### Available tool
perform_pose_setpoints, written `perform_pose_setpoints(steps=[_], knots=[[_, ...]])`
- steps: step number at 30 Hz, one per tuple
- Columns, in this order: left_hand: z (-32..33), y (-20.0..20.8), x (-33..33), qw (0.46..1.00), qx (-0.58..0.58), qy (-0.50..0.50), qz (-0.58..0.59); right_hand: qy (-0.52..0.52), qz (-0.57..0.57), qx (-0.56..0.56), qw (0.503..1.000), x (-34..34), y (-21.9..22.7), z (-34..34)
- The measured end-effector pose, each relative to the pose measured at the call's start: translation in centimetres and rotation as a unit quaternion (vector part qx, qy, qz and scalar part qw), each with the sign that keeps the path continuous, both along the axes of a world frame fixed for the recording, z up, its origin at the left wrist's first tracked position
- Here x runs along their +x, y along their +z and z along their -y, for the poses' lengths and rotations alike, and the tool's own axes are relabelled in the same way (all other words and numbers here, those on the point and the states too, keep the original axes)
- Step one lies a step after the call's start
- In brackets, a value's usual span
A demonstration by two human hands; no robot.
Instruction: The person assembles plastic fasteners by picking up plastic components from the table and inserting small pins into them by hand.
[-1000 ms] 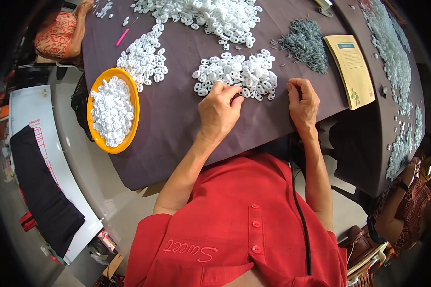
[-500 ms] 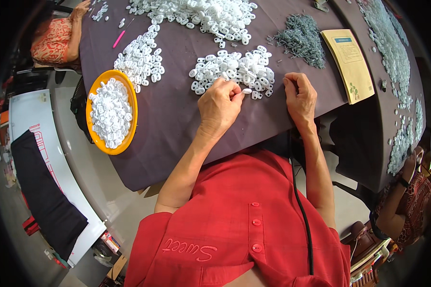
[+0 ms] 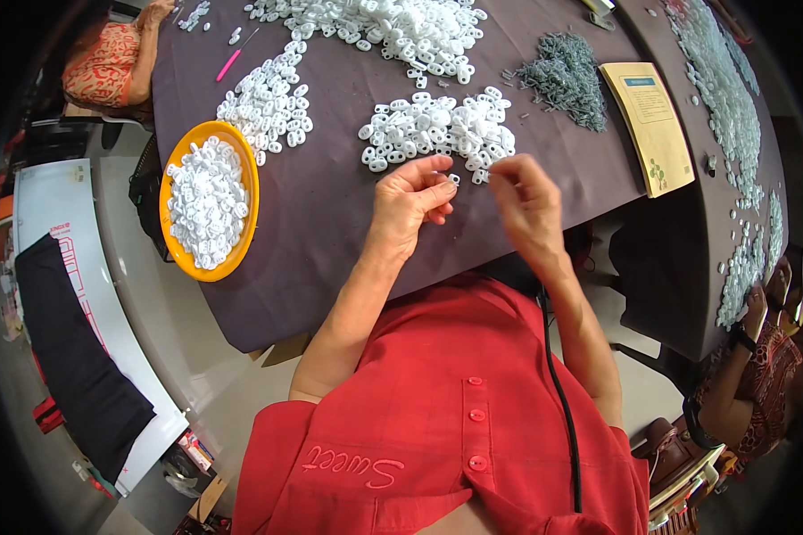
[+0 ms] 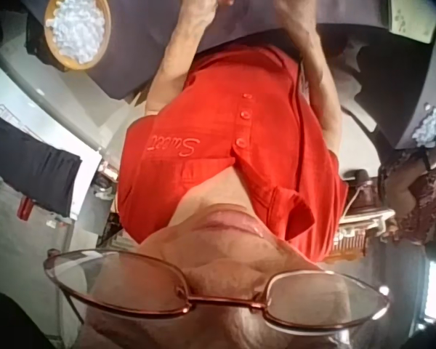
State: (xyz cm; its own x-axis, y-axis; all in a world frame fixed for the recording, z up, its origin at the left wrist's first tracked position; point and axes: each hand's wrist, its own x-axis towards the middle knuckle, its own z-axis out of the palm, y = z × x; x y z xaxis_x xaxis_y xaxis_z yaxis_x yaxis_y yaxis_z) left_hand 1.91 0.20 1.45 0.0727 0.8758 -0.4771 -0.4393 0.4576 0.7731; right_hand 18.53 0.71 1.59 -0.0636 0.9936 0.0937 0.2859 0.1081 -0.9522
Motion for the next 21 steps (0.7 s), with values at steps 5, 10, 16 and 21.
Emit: perform_pose_setpoints(steps=[5,10,16,21], knots=[[0.7,-1.0,0.8,0.999,0.004,-0.007,0.041,0.025,-0.086,-0.084,0.992,-2.2,-0.5,0.6],[1.5,-0.9,1.4,1.000,0.022,-0.006,-0.003,0.029,-0.068,-0.101,0.992,-2.1,0.0,1.0],[2.9,-0.9,1.3,0.903,0.312,-0.031,-0.293,0.055,-0.226,-0.217,0.948,-1.1,-1.1,0.5],[2.5,-1.1,0.8,0.822,0.413,-0.008,-0.393,0.065,-0.300,-0.314,0.898,-1.2,-0.1,0.7]])
